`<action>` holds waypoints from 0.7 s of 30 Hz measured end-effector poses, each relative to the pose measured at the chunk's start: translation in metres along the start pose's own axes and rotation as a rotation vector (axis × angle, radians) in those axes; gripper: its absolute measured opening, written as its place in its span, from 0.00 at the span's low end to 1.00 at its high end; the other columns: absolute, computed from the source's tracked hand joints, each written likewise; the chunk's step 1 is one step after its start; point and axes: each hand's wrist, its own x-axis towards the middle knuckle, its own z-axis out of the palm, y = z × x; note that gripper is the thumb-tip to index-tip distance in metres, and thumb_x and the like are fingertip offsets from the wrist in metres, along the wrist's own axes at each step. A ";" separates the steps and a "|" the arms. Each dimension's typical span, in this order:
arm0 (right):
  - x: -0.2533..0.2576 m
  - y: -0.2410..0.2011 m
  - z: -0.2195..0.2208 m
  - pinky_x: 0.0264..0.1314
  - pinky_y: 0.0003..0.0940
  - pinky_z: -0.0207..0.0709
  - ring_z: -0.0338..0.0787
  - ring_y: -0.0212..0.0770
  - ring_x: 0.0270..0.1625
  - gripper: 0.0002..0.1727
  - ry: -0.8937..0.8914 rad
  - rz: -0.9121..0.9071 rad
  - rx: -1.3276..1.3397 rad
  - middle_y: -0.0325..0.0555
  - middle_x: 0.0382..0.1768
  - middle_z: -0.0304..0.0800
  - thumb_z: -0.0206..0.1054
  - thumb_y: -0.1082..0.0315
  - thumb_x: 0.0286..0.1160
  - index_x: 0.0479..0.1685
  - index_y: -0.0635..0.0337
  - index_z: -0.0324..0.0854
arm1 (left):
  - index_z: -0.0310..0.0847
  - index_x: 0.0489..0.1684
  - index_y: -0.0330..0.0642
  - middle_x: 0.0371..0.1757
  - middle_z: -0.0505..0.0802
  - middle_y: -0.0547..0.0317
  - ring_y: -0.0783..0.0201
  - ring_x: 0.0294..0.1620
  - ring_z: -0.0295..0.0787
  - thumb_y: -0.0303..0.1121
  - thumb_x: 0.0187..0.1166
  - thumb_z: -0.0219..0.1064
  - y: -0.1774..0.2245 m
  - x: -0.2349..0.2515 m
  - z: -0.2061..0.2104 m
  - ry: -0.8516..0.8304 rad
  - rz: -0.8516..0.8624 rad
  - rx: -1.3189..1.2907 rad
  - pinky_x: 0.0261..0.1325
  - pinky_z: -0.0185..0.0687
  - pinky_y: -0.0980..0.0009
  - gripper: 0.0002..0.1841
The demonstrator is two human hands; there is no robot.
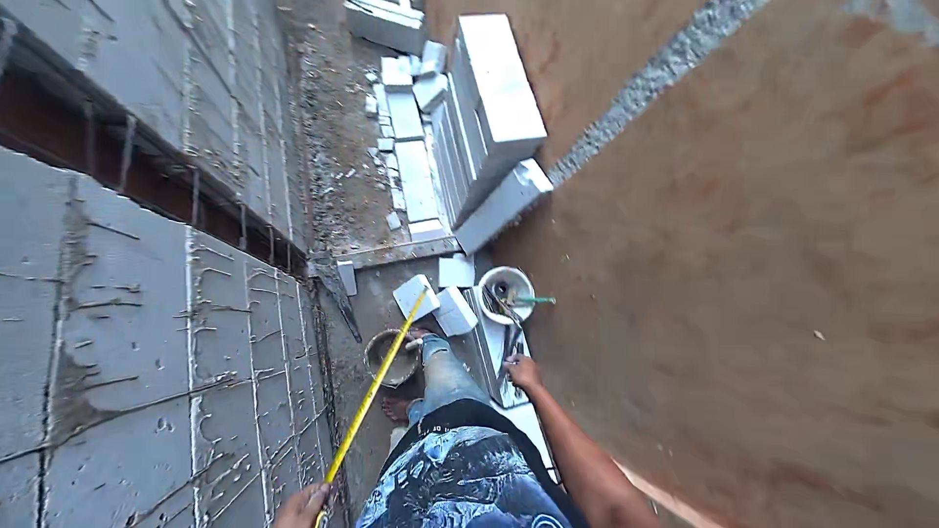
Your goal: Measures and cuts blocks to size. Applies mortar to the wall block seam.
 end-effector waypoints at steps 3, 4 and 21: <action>-0.026 0.102 -0.022 0.60 0.54 0.86 0.93 0.56 0.54 0.21 0.145 0.190 0.189 0.64 0.58 0.90 0.64 0.72 0.81 0.71 0.68 0.79 | 0.86 0.42 0.36 0.25 0.85 0.59 0.66 0.24 0.79 0.38 0.92 0.52 -0.007 0.030 -0.021 0.013 0.005 0.037 0.35 0.78 0.61 0.18; -0.041 0.128 -0.024 0.56 0.48 0.86 0.93 0.51 0.50 0.19 0.168 0.271 0.303 0.60 0.55 0.91 0.62 0.71 0.84 0.72 0.66 0.78 | 0.86 0.42 0.36 0.25 0.84 0.60 0.67 0.24 0.78 0.38 0.92 0.51 -0.006 0.038 -0.028 0.025 0.000 0.052 0.35 0.78 0.62 0.18; -0.121 0.274 0.066 0.62 0.52 0.84 0.91 0.56 0.59 0.23 0.155 0.774 0.741 0.65 0.64 0.87 0.64 0.59 0.88 0.72 0.67 0.79 | 0.83 0.36 0.35 0.22 0.81 0.60 0.68 0.21 0.75 0.35 0.94 0.51 0.063 0.088 -0.008 -0.060 -0.124 0.367 0.31 0.74 0.67 0.19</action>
